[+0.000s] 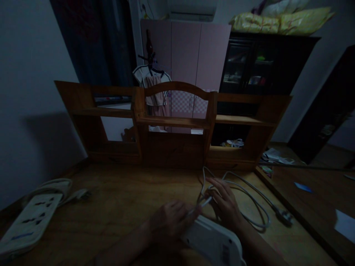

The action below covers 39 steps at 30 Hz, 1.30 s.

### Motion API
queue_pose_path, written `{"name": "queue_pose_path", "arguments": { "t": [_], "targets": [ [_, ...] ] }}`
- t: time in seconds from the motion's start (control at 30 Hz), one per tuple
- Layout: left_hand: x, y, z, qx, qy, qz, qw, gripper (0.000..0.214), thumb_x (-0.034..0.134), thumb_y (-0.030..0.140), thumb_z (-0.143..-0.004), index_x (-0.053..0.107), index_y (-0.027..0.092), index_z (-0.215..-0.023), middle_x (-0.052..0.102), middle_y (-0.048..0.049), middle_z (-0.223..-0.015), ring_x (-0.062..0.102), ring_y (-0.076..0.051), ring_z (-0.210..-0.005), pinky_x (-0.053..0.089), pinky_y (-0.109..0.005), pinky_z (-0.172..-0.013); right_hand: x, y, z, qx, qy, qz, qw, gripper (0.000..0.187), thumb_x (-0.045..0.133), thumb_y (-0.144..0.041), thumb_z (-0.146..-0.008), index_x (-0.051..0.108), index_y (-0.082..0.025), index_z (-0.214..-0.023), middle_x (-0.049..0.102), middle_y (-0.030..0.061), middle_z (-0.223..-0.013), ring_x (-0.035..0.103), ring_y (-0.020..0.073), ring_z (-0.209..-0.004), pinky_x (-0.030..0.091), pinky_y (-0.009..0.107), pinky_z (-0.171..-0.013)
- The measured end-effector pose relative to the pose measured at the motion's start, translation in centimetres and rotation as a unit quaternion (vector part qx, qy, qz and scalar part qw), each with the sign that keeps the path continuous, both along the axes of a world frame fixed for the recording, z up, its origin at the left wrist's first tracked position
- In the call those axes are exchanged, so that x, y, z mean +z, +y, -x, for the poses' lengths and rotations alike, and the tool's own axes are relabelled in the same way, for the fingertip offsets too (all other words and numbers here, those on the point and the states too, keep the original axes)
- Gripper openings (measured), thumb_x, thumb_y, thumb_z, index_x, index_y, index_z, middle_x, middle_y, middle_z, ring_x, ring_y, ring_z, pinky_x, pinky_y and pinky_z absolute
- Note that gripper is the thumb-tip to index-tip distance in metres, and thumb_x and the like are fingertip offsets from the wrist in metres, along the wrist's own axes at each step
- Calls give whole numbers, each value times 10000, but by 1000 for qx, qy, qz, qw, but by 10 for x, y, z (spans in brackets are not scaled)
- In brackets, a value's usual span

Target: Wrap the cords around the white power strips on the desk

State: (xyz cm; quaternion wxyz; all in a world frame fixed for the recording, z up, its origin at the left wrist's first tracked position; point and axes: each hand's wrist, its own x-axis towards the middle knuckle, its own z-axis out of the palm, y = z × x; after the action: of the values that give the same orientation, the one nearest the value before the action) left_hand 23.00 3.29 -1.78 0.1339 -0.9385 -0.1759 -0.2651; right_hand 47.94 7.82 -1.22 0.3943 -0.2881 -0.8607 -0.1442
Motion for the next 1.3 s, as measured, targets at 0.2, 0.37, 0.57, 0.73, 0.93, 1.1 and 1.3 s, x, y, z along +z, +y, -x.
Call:
{"name": "queue_pose_path", "arguments": {
  "t": [0.2,0.37,0.57,0.73,0.93,1.1,1.3],
  "targets": [
    [9,5,2,83,-30,24,996,843,391,585,-877,75,81,-1475,582,-181,-1098,583,-278,-931,495,-420,-775,12,9,-23,-66,48,-1,997,36,598,-170,-865,589,-201,-879,623,62,-1043,553,231,-999,393,447,-955],
    [8,9,2,129,-4,52,990,834,456,549,-864,105,110,-1481,557,-175,-1176,565,-280,-992,485,-417,-826,4,15,-28,-79,80,159,981,36,595,-223,-855,596,-202,-826,616,46,-911,577,207,-845,451,333,-765],
    [8,15,10,225,-54,36,972,819,507,524,-848,169,119,-1474,569,-158,-1149,566,-273,-983,475,-414,-852,-9,21,-25,13,90,313,945,81,645,-225,-782,653,-201,-859,625,42,-946,585,213,-896,454,308,-787],
    [5,18,18,271,-117,-23,955,717,534,544,-839,342,115,-1380,577,-171,-1141,575,-282,-995,474,-418,-870,-5,13,-12,23,41,341,939,189,648,-335,-786,703,-192,-895,566,94,-1166,533,258,-1053,433,375,-902],
    [70,-7,36,269,-205,-62,939,679,617,512,-802,357,160,-1321,563,-151,-1196,565,-281,-1072,468,-397,-910,5,-38,13,18,-160,263,951,740,818,-507,-537,601,-230,-1188,321,161,-1452,238,405,-1334,202,613,-1044],
    [175,-46,51,298,-439,-135,837,639,667,509,-757,421,186,-1250,557,-98,-1176,556,-265,-1065,479,-378,-854,26,-68,53,47,-179,169,968,232,578,-103,-810,639,-233,-992,657,53,-1070,489,228,-1207,301,437,-1060],
    [230,-78,96,307,-533,-193,765,480,502,445,-907,383,164,-1278,547,-38,-1091,560,-171,-928,448,-336,-739,132,-24,29,-220,-121,132,959,182,486,-187,-926,585,-234,-1070,689,28,-771,659,193,-682,401,239,-559]
  ]
}}
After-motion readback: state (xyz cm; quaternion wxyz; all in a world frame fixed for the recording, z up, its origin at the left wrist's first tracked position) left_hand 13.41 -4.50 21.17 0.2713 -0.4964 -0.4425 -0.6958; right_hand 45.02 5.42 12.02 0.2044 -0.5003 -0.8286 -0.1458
